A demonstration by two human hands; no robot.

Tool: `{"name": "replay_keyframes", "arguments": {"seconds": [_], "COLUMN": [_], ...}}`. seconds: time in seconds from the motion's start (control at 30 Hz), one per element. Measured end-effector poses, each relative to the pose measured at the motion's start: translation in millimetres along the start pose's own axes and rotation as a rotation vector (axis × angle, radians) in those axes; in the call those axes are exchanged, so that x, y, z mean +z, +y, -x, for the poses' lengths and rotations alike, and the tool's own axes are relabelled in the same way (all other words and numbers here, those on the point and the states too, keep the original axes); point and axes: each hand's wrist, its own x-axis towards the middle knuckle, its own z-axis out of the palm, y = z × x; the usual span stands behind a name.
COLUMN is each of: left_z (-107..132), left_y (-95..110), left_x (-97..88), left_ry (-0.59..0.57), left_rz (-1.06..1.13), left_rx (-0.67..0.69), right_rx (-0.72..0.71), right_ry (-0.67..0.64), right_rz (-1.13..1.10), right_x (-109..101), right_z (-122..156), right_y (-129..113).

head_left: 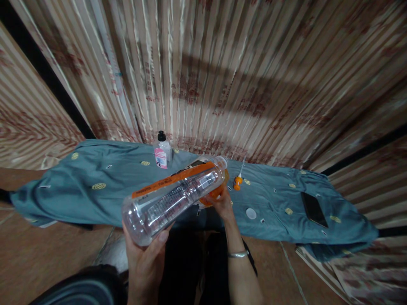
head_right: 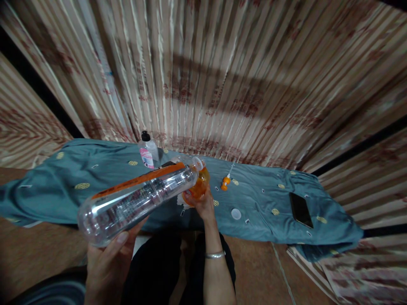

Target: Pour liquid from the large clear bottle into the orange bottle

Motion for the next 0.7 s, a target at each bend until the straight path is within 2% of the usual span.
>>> {"name": "replay_keyframes", "arguments": {"seconds": [0.33, 0.7], "left_z": [0, -3], "left_y": [1, -2], "left_x": [0.4, -4.0], "left_ry": [0.018, 0.007], "left_rz": [-0.002, -0.001], "left_rx": [0.011, -0.006], "right_rx": [0.016, 0.022], "right_ry": [-0.017, 0.061], "right_rz": [0.003, 0.086], "right_x": [1, 7], "right_z": [3, 11], "right_y": [-2, -17]}}
